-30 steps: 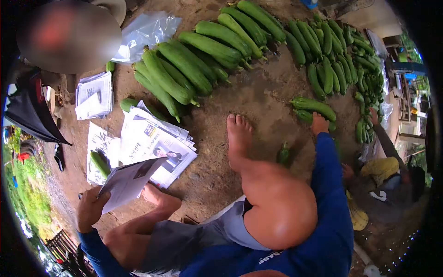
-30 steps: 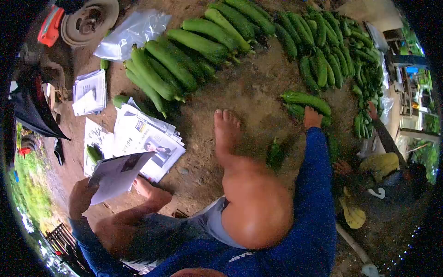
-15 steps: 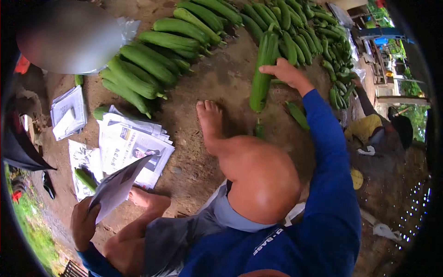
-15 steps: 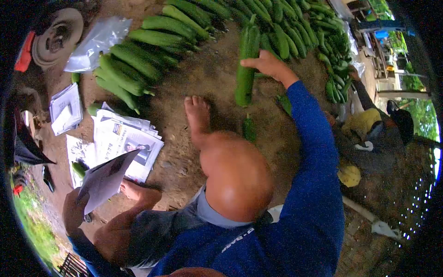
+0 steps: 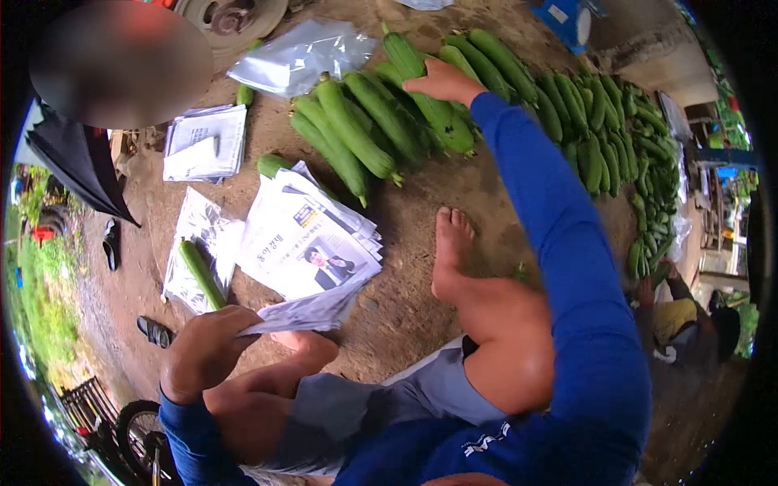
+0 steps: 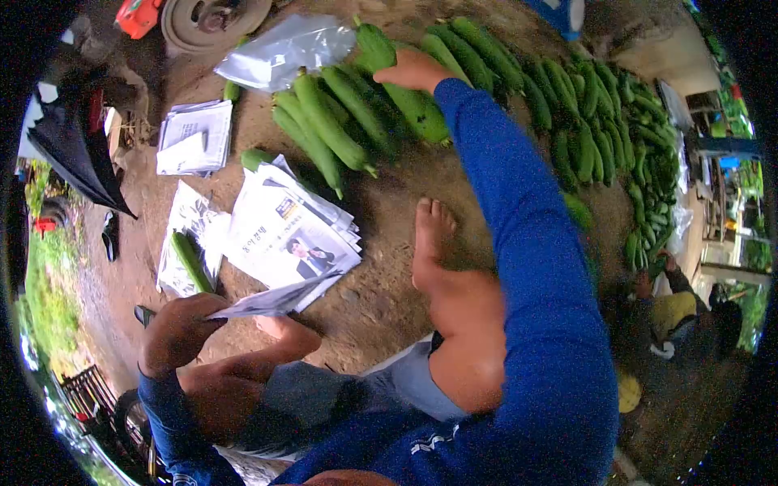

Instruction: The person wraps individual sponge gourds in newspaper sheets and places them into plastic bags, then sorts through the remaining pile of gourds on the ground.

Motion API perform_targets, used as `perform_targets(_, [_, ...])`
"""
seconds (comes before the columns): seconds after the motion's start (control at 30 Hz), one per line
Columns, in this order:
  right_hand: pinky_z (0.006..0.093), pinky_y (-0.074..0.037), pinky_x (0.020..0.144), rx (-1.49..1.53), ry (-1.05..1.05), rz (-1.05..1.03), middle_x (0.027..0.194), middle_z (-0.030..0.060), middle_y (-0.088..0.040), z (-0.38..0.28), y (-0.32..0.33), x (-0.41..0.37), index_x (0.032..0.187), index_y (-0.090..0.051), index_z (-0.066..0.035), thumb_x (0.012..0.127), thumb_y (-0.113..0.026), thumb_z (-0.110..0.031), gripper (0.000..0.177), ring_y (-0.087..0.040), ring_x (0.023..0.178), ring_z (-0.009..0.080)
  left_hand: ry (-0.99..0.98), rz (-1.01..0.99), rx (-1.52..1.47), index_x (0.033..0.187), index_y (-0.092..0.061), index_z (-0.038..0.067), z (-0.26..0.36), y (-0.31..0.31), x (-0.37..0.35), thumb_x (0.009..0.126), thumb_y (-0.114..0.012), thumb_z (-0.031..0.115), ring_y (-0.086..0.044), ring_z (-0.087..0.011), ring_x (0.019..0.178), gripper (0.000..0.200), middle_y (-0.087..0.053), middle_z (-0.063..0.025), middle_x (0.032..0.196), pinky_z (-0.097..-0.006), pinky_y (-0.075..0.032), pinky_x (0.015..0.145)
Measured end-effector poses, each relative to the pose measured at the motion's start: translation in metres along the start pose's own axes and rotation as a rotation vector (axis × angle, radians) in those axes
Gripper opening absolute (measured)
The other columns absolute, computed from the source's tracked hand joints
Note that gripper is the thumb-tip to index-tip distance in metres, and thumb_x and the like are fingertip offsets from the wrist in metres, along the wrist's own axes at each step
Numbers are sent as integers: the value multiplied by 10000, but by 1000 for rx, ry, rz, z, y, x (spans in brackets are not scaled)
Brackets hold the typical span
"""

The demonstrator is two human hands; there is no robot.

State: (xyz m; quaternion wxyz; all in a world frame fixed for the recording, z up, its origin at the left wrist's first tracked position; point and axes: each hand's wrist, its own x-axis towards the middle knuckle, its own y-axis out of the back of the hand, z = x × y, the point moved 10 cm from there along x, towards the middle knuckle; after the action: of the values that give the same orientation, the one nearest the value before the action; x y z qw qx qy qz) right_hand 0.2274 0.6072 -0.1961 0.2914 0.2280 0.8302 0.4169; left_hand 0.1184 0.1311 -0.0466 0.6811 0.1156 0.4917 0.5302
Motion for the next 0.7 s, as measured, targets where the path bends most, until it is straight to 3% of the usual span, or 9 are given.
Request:
perform_targets(0.07, [458, -472, 984, -113, 2, 134, 1281, 277, -611, 31, -38, 54, 1299, -559, 46, 796, -698, -576, 812, -595, 1192, 402, -6, 23, -4, 1023, -686, 66, -10, -2, -3, 898, -661, 162, -667, -375, 908, 160, -692, -144, 1013, -438, -542, 756])
perform_targets(0.17, [469, -470, 996, -78, 41, 87, 1286, 291, -606, 40, -75, 78, 1288, -560, 57, 794, -698, -569, 809, -586, 1207, 412, 116, -39, 27, 1060, -704, 69, -20, -1, -2, 888, -677, 130, -696, -357, 934, 185, -714, -156, 1046, -412, -560, 796])
perform_targets(0.2, [477, -465, 1016, -95, -62, -6, 1308, 278, -602, 25, -71, 60, 1360, -519, 59, 814, -695, -557, 841, -576, 1227, 412, 114, -42, 18, 1056, -701, 67, -19, 1, 0, 881, -680, 131, -692, -357, 931, 188, -713, -147, 1032, -417, -556, 787])
perform_targets(0.33, [469, -467, 1034, -193, 153, 272, 1341, 236, -598, 30, -59, 54, 1488, -405, 35, 881, -676, -511, 860, -568, 1236, 408, 93, -40, -23, 1056, -696, 50, -16, 1, 8, 852, -691, 116, -684, -358, 947, 214, -714, -131, 1040, -425, -547, 794])
perform_targets(0.43, [478, -396, 1138, -24, -25, -7, 1503, 211, -471, 67, -20, 0, 1506, -426, -38, 945, -575, -527, 759, -487, 1348, 374, 145, -66, -24, 1053, -699, 31, -16, 0, 11, 838, -686, 84, -682, -366, 980, 222, -714, -144, 1078, -417, -543, 833])
perform_targets(0.5, [490, -434, 1105, -171, -6, 39, 1471, 192, -509, 133, 13, -36, 1470, -482, -43, 982, -556, -451, 640, -534, 1297, 364, 167, -63, -44, 1048, -697, 19, -16, -1, 10, 837, -672, 64, -679, -374, 992, 217, -712, -159, 1081, -411, -540, 848])
perform_targets(0.57, [482, -501, 1027, -118, -200, 111, 1421, 185, -551, 211, 47, -99, 1401, -542, -11, 992, -568, -292, 497, -600, 1202, 368, 146, -40, -78, 1045, -693, 10, -16, -1, 6, 842, -652, 48, -676, -384, 994, 210, -711, -175, 1064, -405, -537, 850])
perform_targets(0.63, [473, -562, 930, -570, -185, 58, 1359, 183, -586, 320, 56, -150, 1358, -568, -10, 978, -563, -174, 413, -646, 1108, 371, 151, -21, -66, 1044, -684, -1, -8, 2, 4, 848, -636, 52, -673, -401, 962, 209, -705, -197, 1030, -408, -531, 830])
perform_targets(0.7, [480, -575, 901, -633, -460, -67, 1327, 189, -600, 397, 49, -235, 1365, -557, -32, 969, -568, -151, 414, -643, 1117, 361, 114, 2, -44, 1033, -674, -6, -6, -1, 4, 852, -637, 68, -666, -415, 923, 199, -696, -207, 997, -423, -525, 797])
